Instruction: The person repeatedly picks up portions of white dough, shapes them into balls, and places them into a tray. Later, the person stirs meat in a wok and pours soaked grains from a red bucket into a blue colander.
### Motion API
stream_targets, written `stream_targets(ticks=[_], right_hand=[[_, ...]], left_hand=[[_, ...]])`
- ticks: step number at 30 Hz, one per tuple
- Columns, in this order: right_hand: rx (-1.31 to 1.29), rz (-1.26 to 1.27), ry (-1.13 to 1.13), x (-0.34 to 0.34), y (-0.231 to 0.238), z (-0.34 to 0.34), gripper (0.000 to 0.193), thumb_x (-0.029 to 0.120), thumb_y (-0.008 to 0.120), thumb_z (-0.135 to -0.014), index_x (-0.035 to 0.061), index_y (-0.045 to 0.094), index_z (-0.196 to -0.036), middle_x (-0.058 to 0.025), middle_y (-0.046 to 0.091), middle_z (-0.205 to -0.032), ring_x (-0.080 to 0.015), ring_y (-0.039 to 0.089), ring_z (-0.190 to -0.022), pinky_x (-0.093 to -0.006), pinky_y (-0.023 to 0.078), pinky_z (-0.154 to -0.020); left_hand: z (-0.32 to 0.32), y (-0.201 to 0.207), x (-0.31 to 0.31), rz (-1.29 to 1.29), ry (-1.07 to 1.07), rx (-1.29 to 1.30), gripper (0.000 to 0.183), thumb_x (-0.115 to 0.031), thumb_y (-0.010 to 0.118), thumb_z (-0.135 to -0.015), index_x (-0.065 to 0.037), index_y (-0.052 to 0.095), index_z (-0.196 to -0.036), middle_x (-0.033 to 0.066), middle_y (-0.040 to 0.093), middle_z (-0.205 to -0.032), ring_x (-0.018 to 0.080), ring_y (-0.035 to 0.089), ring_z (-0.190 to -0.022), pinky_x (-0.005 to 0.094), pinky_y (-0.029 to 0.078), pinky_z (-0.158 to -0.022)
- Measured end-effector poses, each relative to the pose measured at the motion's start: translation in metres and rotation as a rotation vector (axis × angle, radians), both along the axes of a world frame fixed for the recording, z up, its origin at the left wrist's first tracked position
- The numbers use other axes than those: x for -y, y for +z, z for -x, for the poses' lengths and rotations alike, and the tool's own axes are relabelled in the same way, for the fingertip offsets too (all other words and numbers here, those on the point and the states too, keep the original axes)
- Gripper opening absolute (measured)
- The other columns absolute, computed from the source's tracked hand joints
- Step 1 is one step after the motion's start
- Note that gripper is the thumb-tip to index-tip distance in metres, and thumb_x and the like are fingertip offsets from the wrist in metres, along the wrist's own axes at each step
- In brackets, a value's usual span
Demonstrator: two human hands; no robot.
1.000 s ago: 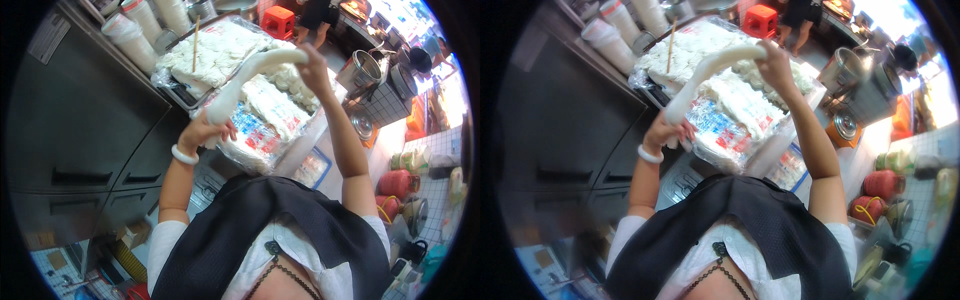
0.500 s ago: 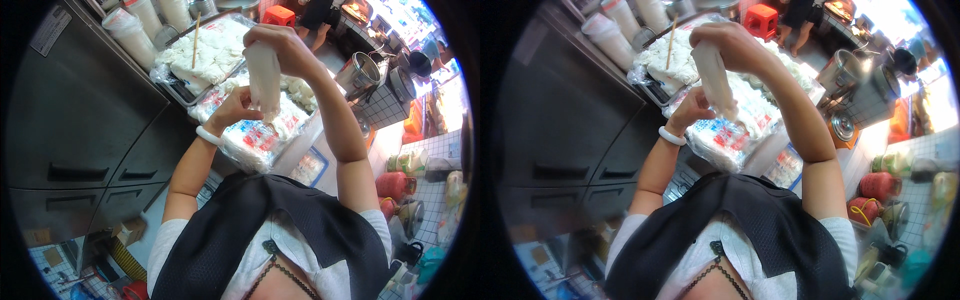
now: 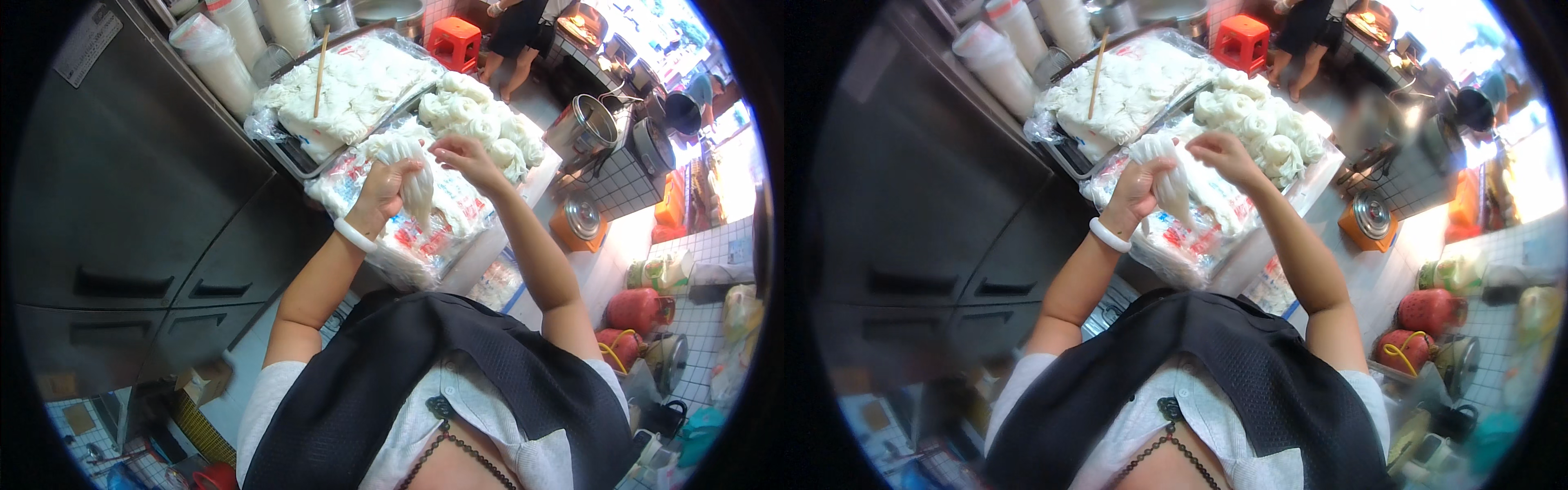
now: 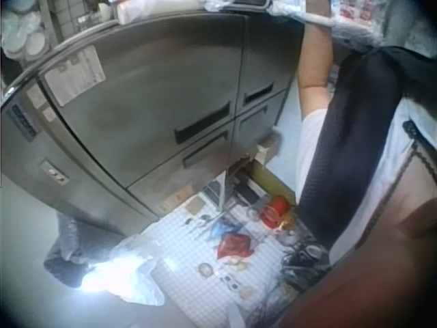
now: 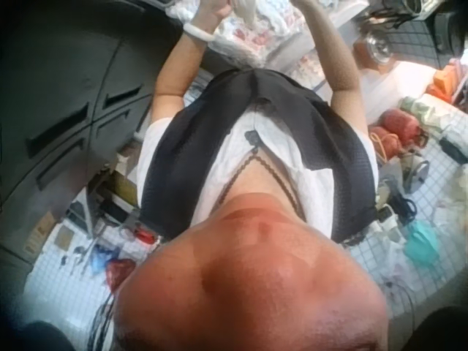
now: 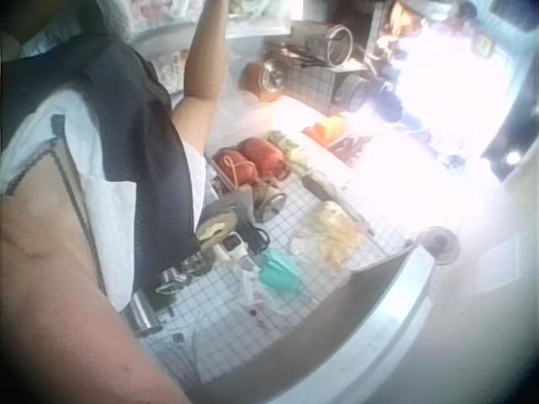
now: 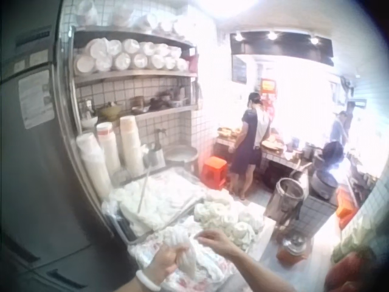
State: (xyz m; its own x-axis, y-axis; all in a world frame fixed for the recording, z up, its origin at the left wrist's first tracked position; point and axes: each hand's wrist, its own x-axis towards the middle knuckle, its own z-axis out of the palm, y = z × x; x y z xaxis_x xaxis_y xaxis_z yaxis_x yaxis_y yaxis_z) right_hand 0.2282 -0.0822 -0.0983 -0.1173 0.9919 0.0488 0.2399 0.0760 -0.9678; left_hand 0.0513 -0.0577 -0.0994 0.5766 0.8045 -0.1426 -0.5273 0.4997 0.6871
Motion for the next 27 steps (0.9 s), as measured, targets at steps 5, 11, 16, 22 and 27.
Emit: stream_targets(ticks=[5, 11, 16, 22, 27], right_hand=[[0.165, -0.088, 0.004, 0.027, 0.01, 0.019, 0.02, 0.021, 0.057, -0.083, 0.0026, 0.056, -0.088, -0.0014, 0.056, -0.086, -0.0087, 0.053, -0.08, -0.0245, 0.044, -0.069], [-0.824, 0.353, -0.005, 0.027, -0.003, 0.022, 0.009, 0.017, 0.05, -0.085, 0.0079, 0.05, -0.085, -0.0022, 0.055, -0.083, -0.0139, 0.053, -0.081, -0.0346, 0.042, -0.077], [-1.274, 0.334, 0.148, 0.013, -0.023, 0.013, 0.005, 0.015, 0.05, -0.084, 0.0101, 0.048, -0.084, 0.0059, 0.032, -0.058, -0.0071, 0.036, -0.056, -0.0218, 0.036, -0.053], [-0.532, 0.432, -0.083, 0.006, -0.087, -0.002, 0.007, 0.015, 0.054, -0.081, 0.009, 0.051, -0.08, 0.0061, 0.034, -0.053, -0.004, 0.029, -0.043, -0.0202, 0.022, -0.036], [0.289, 0.24, -0.204, 0.014, -0.148, 0.009, 0.015, 0.016, 0.055, -0.077, 0.0038, 0.053, -0.084, -0.0072, 0.056, -0.062, -0.0219, 0.054, -0.054, -0.0353, 0.043, -0.049]], left_hand=[[-0.002, -0.006, 0.011, -0.067, 0.036, -0.019, 0.03, 0.009, 0.054, -0.071, 0.001, 0.052, -0.099, 0.0091, 0.057, -0.089, 0.0176, 0.058, -0.079, 0.0281, 0.049, -0.07], [0.006, 0.0, 0.009, -0.062, -0.021, -0.032, 0.03, 0.004, 0.053, -0.073, 0.002, 0.051, -0.102, 0.0085, 0.058, -0.086, 0.018, 0.058, -0.078, 0.0295, 0.049, -0.072], [0.032, 0.007, -0.015, 0.346, -0.26, 0.032, 0.023, -0.007, 0.055, -0.074, 0.003, 0.053, -0.095, 0.0072, 0.056, -0.069, 0.0149, 0.055, -0.06, 0.0276, 0.048, -0.064], [0.095, 0.05, -0.03, 0.079, -0.239, 0.212, 0.053, -0.013, 0.051, -0.081, 0.005, 0.029, -0.126, 0.0074, 0.056, -0.079, 0.0125, 0.054, -0.057, 0.0257, 0.048, -0.061], [0.136, 0.115, -0.035, -0.115, -0.224, 0.217, 0.06, -0.016, 0.047, -0.085, 0.005, 0.016, -0.132, 0.008, 0.053, -0.083, 0.0115, 0.055, -0.056, 0.0223, 0.05, -0.054]])
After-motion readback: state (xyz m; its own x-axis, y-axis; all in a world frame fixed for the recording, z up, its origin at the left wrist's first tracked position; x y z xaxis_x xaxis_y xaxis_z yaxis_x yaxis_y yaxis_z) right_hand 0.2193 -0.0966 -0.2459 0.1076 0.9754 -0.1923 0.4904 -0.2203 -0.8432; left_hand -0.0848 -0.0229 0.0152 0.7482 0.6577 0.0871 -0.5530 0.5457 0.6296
